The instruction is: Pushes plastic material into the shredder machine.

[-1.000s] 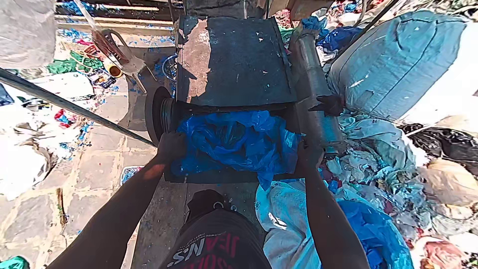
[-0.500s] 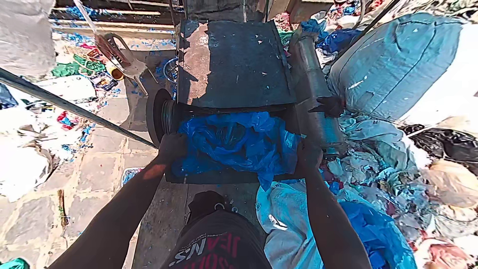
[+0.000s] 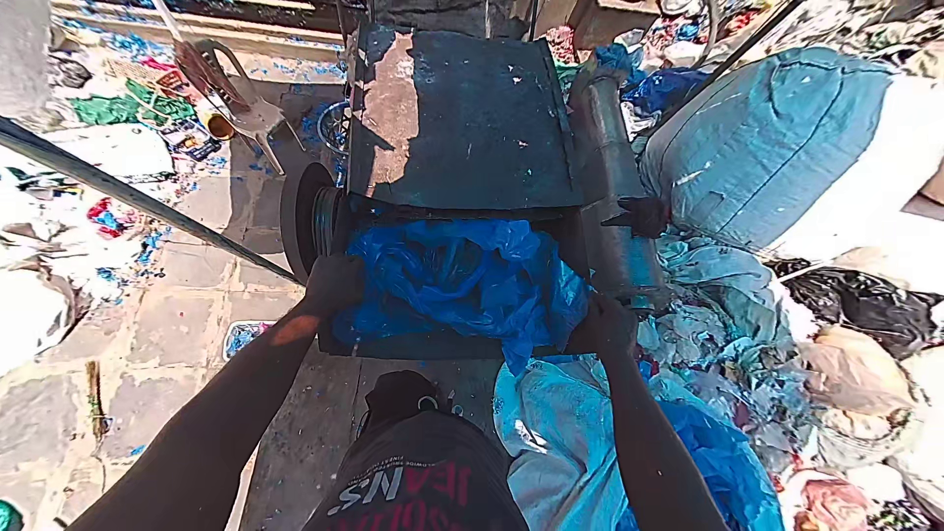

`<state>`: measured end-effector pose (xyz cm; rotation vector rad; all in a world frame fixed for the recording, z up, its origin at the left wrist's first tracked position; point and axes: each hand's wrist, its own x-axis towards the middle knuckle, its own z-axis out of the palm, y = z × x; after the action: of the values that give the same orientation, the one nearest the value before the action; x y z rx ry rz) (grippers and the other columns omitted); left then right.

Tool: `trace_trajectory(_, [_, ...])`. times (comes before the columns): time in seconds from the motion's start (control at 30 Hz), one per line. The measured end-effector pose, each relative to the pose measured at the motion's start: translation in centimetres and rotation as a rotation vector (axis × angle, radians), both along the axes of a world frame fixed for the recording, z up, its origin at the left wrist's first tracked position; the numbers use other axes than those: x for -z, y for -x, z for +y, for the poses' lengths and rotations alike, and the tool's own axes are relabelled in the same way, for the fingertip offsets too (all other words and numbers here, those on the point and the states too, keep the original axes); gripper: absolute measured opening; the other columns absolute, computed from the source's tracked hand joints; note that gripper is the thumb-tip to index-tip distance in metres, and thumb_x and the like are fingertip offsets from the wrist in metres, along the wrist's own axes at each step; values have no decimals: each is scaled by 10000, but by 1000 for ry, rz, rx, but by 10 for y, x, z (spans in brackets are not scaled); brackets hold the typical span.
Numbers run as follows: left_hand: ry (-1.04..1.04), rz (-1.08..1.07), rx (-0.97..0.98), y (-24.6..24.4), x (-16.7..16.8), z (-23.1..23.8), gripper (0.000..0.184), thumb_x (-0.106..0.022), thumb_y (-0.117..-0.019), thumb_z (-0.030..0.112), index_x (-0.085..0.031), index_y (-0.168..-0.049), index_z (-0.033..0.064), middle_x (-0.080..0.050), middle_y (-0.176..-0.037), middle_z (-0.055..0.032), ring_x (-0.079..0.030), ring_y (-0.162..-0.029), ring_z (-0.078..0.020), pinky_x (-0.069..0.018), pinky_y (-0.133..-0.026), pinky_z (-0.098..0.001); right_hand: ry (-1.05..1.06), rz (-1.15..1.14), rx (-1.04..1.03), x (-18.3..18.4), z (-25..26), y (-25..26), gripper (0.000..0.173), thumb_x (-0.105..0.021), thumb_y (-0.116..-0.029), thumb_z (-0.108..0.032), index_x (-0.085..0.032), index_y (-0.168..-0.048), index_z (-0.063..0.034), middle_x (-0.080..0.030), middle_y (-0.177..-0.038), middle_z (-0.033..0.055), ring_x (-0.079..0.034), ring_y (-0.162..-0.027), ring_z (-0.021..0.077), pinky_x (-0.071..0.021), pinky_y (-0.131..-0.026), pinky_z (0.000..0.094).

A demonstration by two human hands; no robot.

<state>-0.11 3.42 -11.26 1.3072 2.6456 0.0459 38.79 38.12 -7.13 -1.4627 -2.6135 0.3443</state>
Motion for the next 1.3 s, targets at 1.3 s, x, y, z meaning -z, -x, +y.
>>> trace_trajectory(1.3, [77,14,-35,-3,-2,4,275,-666,-921,300,-709,-1131,128,-717,-1148,-113,-650,-1109,-369,-474,-938,-623,-42,270,-118,-37,-19,37,385,-424,-1100,-144,-603,-1371,63,-634,-1291,325,-630,-1176,483,-477,-1022,606])
